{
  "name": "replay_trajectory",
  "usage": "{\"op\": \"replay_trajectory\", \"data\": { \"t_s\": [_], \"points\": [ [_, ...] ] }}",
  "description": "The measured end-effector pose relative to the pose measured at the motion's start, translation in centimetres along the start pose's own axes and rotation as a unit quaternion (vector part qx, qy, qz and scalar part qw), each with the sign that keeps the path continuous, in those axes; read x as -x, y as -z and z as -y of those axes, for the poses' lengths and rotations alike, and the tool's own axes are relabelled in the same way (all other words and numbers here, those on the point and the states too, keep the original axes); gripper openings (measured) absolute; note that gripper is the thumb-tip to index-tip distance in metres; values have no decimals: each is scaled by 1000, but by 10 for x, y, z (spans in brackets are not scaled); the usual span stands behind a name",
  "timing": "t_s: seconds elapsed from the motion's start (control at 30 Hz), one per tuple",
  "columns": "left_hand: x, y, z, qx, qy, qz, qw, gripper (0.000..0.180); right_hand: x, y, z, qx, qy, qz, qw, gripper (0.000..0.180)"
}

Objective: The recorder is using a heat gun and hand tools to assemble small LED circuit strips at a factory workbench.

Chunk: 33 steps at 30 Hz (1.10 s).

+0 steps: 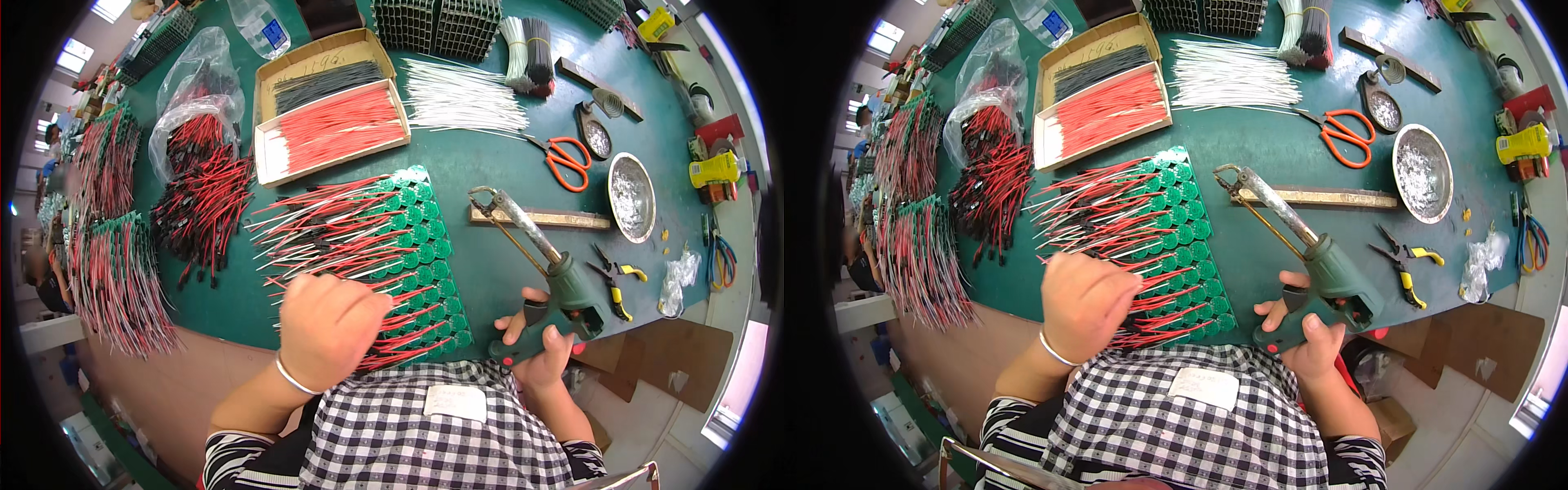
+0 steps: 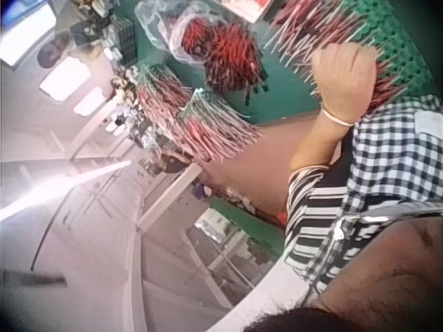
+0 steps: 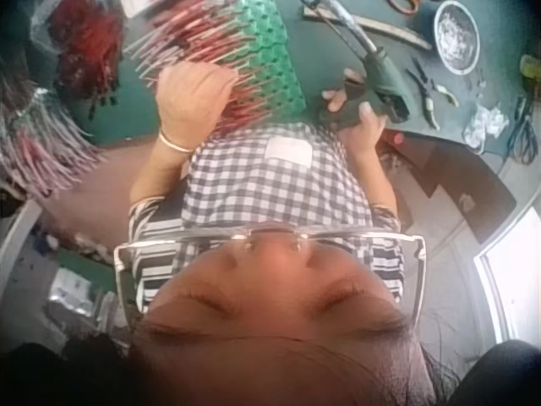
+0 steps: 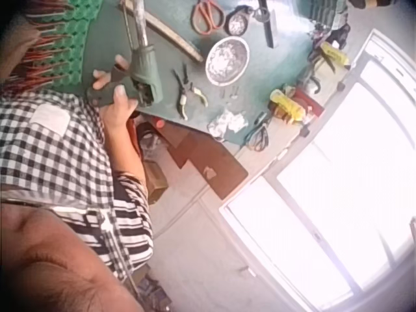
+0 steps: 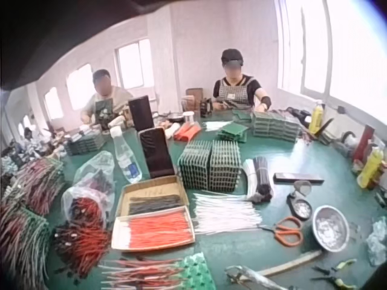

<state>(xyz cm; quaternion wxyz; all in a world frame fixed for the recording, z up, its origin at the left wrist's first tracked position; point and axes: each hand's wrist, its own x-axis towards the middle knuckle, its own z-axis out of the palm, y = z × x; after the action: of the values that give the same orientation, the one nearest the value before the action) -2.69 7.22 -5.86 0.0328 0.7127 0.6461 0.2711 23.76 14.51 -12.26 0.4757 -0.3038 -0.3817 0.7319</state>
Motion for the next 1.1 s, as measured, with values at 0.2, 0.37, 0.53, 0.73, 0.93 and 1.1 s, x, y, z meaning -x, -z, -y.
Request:
{"op": "replay_trajectory", "data": {
  "t_s": [0.2, 0.37, 0.53, 0.73, 0.93, 1.1],
  "points": [
    [7, -18, -8, 23, -9, 39, 999, 18, -2, -1, -1, 1, 5, -4, 1000, 60],
    [1, -19, -4, -6, 8, 24, 1000, 17, -2, 1, -1, -1, 11, -5, 1000, 60],
    [0, -15, -2, -6, 12, 55, 998, 15, -6, 1, -2, -5, 1, -3, 1000, 61],
    [-6, 19, 30, -83, 63, -33, 994, 16, -3, -2, -2, -32, -8, -4, 999, 59],
    [-31, 73, 84, -289, 92, -197, 932, 8, -3, 0, -3, 16, 15, -51, 998, 60],
    [-69, 95, 153, -350, 119, -119, 921, 8, -5, -1, -4, 17, 15, -58, 998, 60]
  ]
}}
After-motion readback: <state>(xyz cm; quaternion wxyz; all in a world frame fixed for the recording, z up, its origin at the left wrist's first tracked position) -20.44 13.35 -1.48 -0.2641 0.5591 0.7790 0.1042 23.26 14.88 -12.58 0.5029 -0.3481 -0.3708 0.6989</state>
